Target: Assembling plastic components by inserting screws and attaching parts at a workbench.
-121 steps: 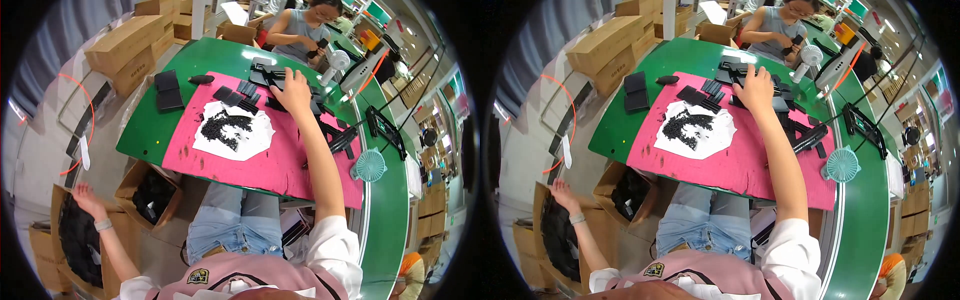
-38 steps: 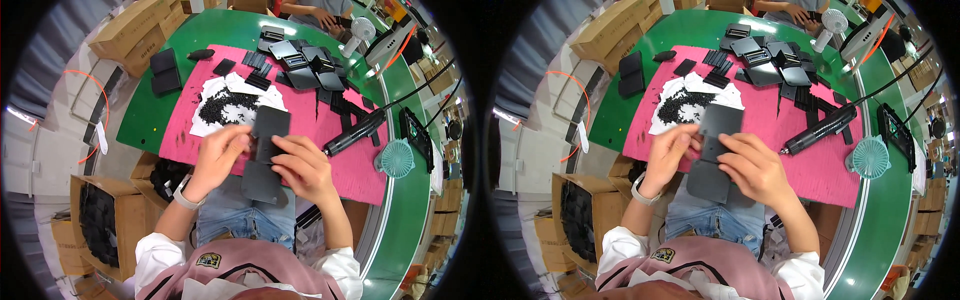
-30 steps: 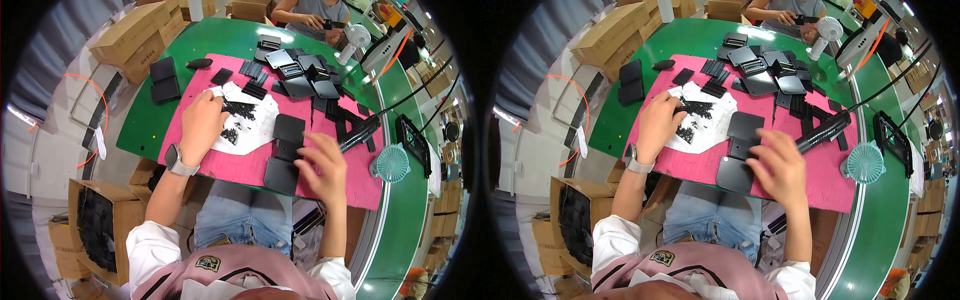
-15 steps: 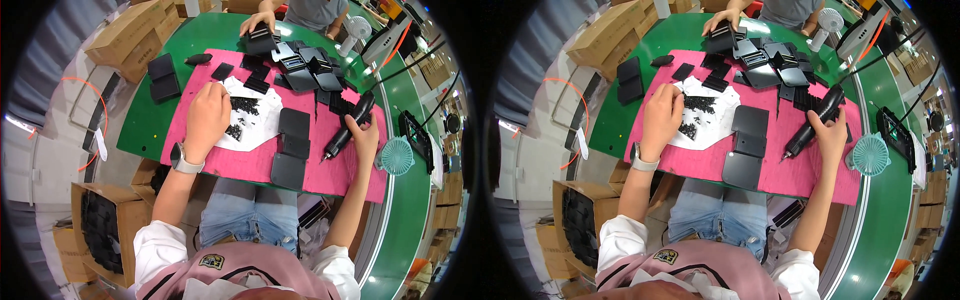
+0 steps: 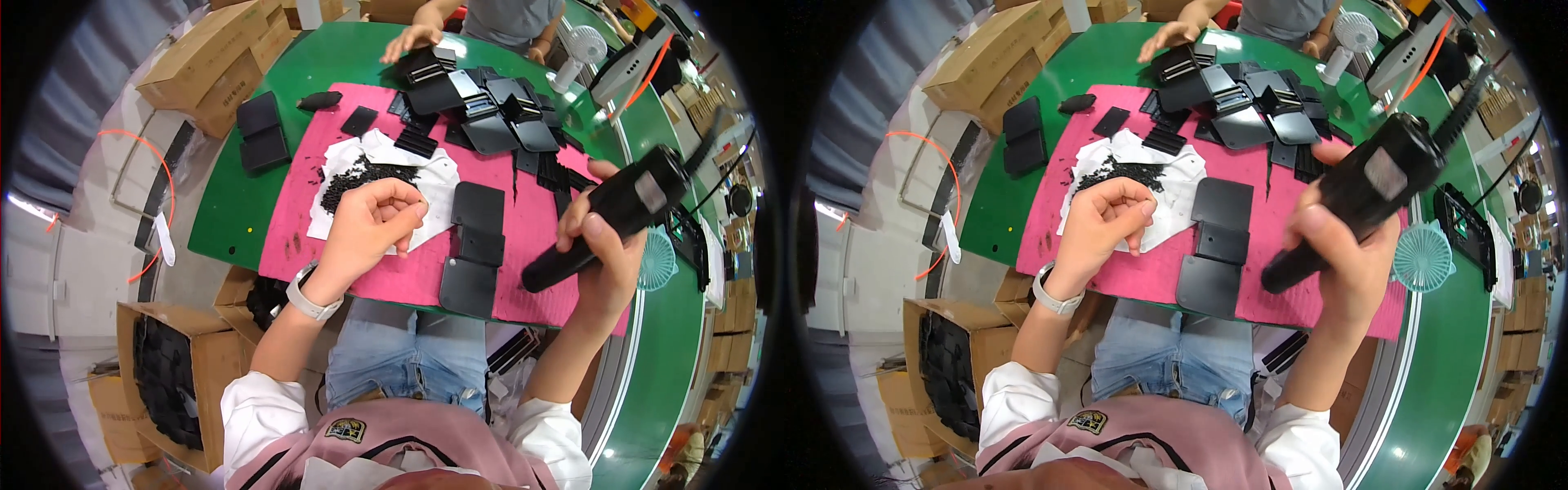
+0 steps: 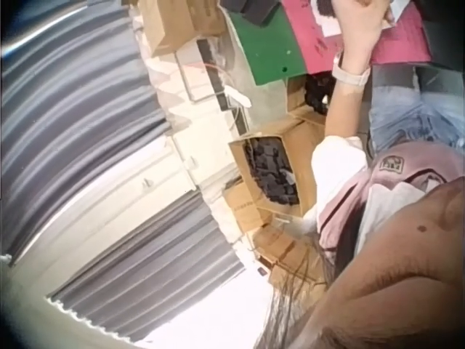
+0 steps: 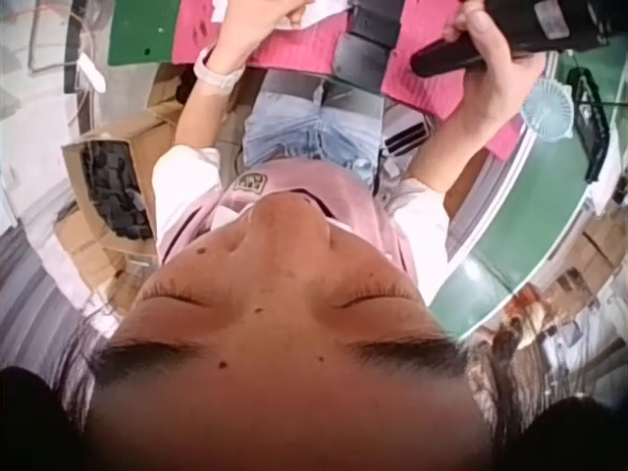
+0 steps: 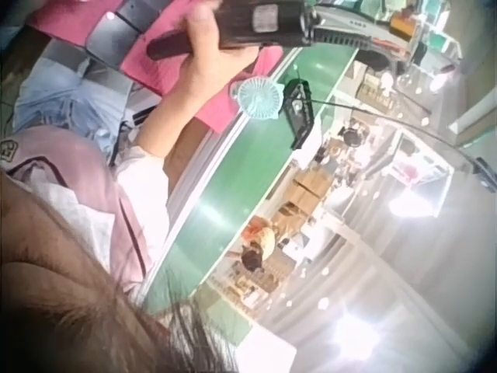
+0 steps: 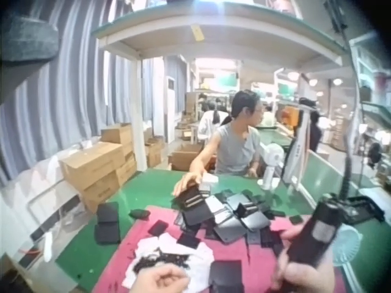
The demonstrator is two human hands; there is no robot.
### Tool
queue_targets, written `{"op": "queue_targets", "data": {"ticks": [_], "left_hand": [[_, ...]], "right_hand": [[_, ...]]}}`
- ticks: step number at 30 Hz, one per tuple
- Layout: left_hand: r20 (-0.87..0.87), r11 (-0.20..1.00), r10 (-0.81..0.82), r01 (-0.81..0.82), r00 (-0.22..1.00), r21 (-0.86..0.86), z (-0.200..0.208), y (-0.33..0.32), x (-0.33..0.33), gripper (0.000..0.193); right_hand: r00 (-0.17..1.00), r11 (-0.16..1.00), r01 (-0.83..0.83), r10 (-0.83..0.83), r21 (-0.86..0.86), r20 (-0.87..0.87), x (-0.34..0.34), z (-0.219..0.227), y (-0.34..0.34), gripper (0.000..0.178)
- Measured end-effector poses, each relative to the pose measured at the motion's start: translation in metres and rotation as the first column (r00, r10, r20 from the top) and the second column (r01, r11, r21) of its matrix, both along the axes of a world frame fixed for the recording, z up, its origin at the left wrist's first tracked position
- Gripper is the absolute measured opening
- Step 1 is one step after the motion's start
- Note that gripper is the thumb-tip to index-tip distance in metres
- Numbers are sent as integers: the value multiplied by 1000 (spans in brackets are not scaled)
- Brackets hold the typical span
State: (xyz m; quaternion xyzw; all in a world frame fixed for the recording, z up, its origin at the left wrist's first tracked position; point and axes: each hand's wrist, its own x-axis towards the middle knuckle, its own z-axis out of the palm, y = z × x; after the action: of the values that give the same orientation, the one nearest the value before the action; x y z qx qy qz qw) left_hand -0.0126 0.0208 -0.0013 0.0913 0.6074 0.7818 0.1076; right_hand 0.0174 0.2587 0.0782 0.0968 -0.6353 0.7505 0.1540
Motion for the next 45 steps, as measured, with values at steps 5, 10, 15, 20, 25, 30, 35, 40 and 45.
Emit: {"op": "queue_targets", "data": {"ticks": [5, 10, 15, 20, 25, 30, 35, 40, 45], "left_hand": [[31, 995, -75, 73, 997, 65, 2, 12, 13, 12], [157, 959, -188, 146, 969, 244, 5, 11, 20, 15], [200, 913, -236, 146, 951, 382, 1, 10, 25, 13], [170, 911, -226, 146, 959, 386, -6, 12, 24, 13], [203, 932, -201, 124, 958, 340, -9, 15, 26, 12], [140, 939, -183, 131, 973, 319, -12, 16, 28, 16], [144, 944, -172, 122, 975, 308, -13, 21, 27, 16], [118, 952, -149, 110, 982, 284, -14, 21, 27, 15], [130, 949, -185, 143, 974, 280, -16, 20, 28, 13]], "right_hand": [[951, 970, -243, 237, -7, -198, -3, 12, -28, 80], [846, 856, -461, 343, -236, -408, -7, 7, -22, 54], [807, 824, -481, 282, -299, -519, -4, 2, -23, 39], [807, 835, -458, 246, -306, -537, -2, -3, -21, 37], [811, 817, -474, 261, -328, -523, 0, -3, -20, 33], [819, 796, -481, 257, -367, -513, -2, -7, -24, 31], [829, 831, -445, 241, -334, -505, 2, -7, -20, 32], [835, 818, -454, 253, -353, -488, 2, -10, -20, 34], [791, 787, -532, 331, -311, -515, 0, -14, -18, 33]]}}
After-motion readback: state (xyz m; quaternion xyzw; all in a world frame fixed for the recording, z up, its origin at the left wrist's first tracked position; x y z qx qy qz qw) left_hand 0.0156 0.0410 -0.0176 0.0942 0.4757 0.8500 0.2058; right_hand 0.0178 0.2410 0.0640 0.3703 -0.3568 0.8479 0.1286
